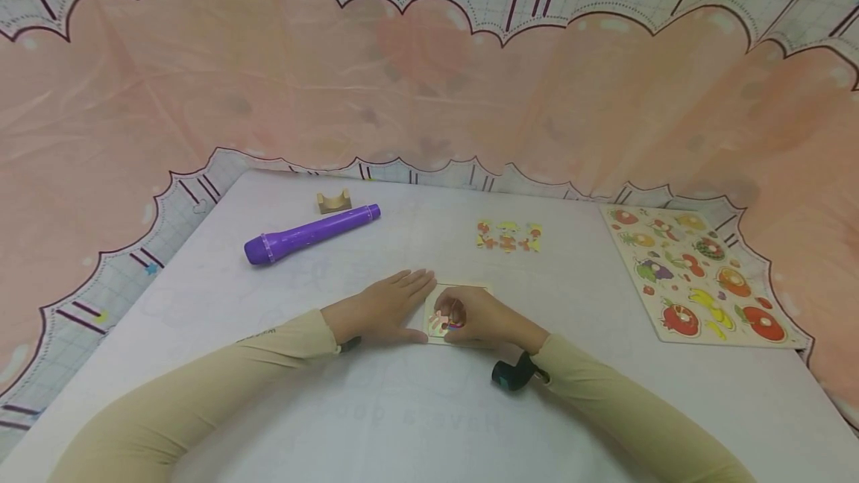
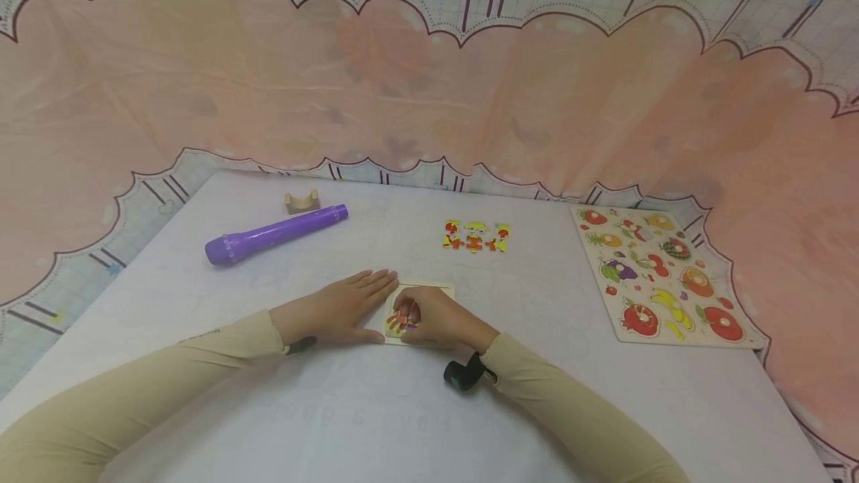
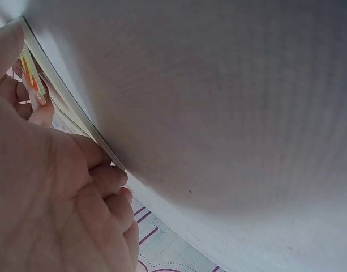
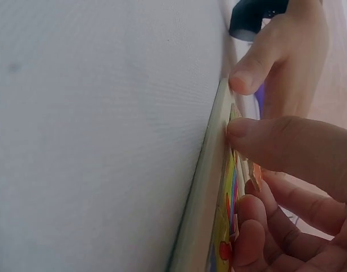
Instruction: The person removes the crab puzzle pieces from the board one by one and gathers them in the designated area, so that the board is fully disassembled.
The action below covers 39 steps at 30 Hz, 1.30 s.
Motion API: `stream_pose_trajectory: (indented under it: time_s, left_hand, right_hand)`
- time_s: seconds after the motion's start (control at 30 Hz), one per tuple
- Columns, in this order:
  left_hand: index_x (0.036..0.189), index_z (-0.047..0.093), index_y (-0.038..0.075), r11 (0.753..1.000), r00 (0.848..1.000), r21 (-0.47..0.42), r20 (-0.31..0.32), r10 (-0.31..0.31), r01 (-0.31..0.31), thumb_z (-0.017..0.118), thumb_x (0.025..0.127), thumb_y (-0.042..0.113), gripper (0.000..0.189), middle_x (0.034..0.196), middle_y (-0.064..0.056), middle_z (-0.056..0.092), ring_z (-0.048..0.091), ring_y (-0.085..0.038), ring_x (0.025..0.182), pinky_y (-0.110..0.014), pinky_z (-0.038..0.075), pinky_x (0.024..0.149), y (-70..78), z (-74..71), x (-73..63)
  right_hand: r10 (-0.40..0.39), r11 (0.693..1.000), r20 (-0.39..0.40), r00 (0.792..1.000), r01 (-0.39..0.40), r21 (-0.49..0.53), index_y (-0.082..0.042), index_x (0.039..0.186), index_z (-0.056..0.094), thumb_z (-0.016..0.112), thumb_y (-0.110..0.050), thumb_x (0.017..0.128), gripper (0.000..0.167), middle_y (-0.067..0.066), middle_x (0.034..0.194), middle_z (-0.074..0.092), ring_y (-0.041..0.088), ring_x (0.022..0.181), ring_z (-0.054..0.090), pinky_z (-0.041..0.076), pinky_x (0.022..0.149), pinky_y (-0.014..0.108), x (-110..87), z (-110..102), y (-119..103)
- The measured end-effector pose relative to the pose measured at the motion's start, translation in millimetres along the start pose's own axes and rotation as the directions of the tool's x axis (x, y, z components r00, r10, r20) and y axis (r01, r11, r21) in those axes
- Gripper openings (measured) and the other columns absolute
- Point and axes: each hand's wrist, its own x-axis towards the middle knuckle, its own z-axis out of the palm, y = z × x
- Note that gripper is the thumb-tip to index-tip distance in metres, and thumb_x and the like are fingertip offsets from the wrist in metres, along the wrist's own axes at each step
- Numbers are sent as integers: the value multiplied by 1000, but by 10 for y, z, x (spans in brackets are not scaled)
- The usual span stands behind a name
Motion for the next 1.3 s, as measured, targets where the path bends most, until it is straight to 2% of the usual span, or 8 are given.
stream_pose_trajectory:
  time_s: [0.27, 0.47, 0.67, 0.77, 0.93, 1.07, 1.2, 1.3]
  left_hand:
    - [147, 23, -2, 1000, 1000, 1, 10, -7, 7, 46, 89, 61, 88, 155, -17, 23, 21, -28, 145, -40, 19, 120, 1, 1, 10]
    - [148, 21, -1, 1000, 999, -11, 37, -16, 17, 45, 89, 62, 89, 156, -16, 20, 19, -27, 146, -39, 18, 121, -2, -4, 12]
    - [149, 18, 1, 999, 998, -12, 63, -31, 32, 42, 89, 64, 91, 157, -13, 17, 17, -25, 146, -38, 15, 121, -4, 2, 11]
    - [149, 19, 1, 999, 998, -20, 57, -32, 34, 43, 89, 64, 90, 157, -14, 18, 18, -26, 146, -38, 16, 121, -6, 5, 16]
    - [149, 19, 1, 999, 998, -9, 61, -36, 36, 43, 89, 64, 90, 157, -14, 18, 17, -26, 146, -38, 16, 121, -3, 7, 24]
    - [149, 18, 1, 999, 997, -13, 67, -35, 36, 43, 89, 64, 90, 157, -14, 17, 17, -26, 146, -38, 16, 121, -2, 0, 18]
    - [149, 18, 1, 999, 997, -17, 69, -35, 36, 43, 89, 64, 90, 157, -14, 17, 16, -26, 146, -39, 16, 121, -6, 7, 16]
    - [149, 18, 2, 999, 997, -13, 68, -37, 38, 42, 89, 65, 91, 157, -14, 17, 16, -26, 146, -39, 16, 121, -12, 19, 19]
  right_hand:
    - [18, 1000, 3, 1000, -18, 18, -4, 105, 66, 79, -10, 72, 36, 0, 84, 64, 3, 72, 52, 47, 63, 15, 11, -4, 60]
    - [25, 996, 0, 1000, -25, 86, -4, 106, 67, 78, -11, 74, 34, 1, 81, 64, 3, 69, 52, 48, 59, 16, -11, -34, 111]
    - [83, 986, -13, 996, -80, 145, -6, 109, 67, 78, -17, 76, 37, 2, 86, 67, 6, 72, 57, 51, 63, 19, -53, -116, 183]
    - [122, 985, -43, 992, -115, 130, -7, 110, 67, 79, -21, 75, 40, 1, 88, 67, 8, 75, 58, 52, 66, 19, -83, -190, 225]
    - [146, 985, -108, 983, -135, 106, -5, 111, 67, 78, -18, 76, 39, 2, 90, 68, 10, 80, 59, 52, 71, 21, -120, -337, 354]
    - [189, 980, -164, 968, -176, 87, -6, 112, 67, 76, -16, 77, 38, 3, 91, 69, 13, 84, 60, 53, 76, 24, -142, -456, 485]
    - [229, 972, -204, 952, -214, 95, -3, 117, 65, 73, -17, 80, 40, 10, 96, 69, 20, 90, 63, 54, 81, 32, -139, -565, 608]
    - [258, 965, -218, 941, -242, 97, -2, 120, 62, 71, -16, 82, 42, 13, 101, 69, 23, 93, 64, 54, 80, 31, -99, -617, 714]
